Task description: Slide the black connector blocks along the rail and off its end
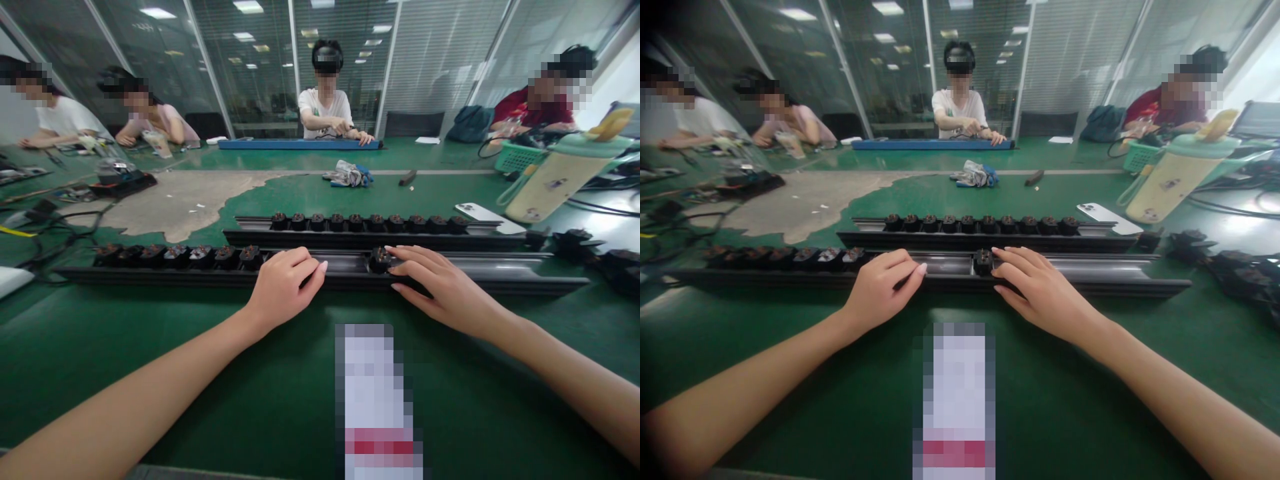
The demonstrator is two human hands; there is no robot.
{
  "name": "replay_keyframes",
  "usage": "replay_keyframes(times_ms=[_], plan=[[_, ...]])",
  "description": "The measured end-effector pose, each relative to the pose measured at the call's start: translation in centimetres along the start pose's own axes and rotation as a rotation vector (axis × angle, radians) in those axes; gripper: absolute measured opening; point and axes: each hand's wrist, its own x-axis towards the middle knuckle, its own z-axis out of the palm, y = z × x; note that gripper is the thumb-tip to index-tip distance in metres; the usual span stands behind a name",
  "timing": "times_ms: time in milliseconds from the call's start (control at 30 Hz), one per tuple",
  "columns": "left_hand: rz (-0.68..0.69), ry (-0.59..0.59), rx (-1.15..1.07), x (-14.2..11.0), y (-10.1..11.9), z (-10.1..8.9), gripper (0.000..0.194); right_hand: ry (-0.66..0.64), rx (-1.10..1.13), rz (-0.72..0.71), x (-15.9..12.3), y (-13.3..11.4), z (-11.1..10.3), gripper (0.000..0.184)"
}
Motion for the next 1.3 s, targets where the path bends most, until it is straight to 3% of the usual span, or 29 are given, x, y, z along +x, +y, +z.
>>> replay_keyframes(times_ms=[200,533,833,1300], plan=[[-0.015,0.048,-0.149,-0.1,-0.5,0.1,0.033,-0.012,0.04,0.018,0.1,0.1,-0.2,0.02],[0.03,0.076,-0.129,-0.1,-0.5,0.1,0.03,0.055,0.161,0.029,-0.2,0.6,-0.9,0.015],[0.029,0.076,-0.133,-0.1,-0.7,0.2,0.03,0.085,0.273,0.052,-0.6,1.1,-1.6,0.024],[-0.021,0.034,-0.13,-0.1,-0.4,-0.1,0.034,0.078,0.229,0.024,-0.3,1.3,-2.4,0.021]])
